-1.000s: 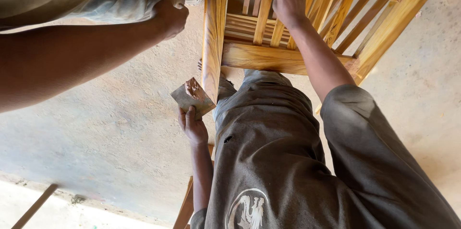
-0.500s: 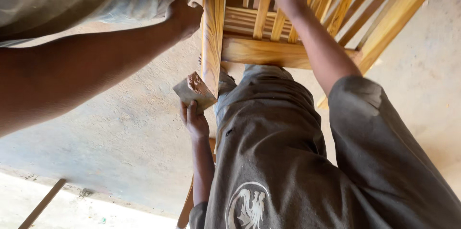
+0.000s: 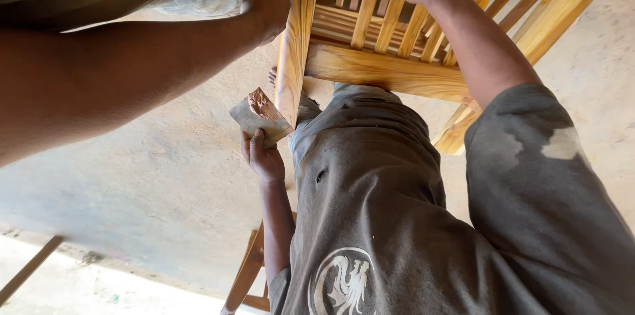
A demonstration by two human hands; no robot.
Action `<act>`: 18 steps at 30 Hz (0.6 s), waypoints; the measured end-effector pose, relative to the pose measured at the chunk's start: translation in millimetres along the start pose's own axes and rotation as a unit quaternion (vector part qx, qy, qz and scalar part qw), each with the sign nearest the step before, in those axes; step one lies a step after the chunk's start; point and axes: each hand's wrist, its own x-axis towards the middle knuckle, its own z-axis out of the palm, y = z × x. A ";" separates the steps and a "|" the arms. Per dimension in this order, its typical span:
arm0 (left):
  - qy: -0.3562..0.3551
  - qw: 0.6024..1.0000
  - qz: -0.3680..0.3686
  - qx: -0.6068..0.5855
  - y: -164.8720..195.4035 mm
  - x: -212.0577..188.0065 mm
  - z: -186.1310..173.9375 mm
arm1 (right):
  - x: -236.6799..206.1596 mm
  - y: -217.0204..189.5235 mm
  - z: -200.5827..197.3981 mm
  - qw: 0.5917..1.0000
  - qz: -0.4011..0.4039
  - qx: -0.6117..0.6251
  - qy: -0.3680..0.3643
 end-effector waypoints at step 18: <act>0.074 0.994 0.011 -0.078 -8.9 -16.6 -8.1 | 19.0 9.7 -20.3 0.975 -0.130 -0.147 0.100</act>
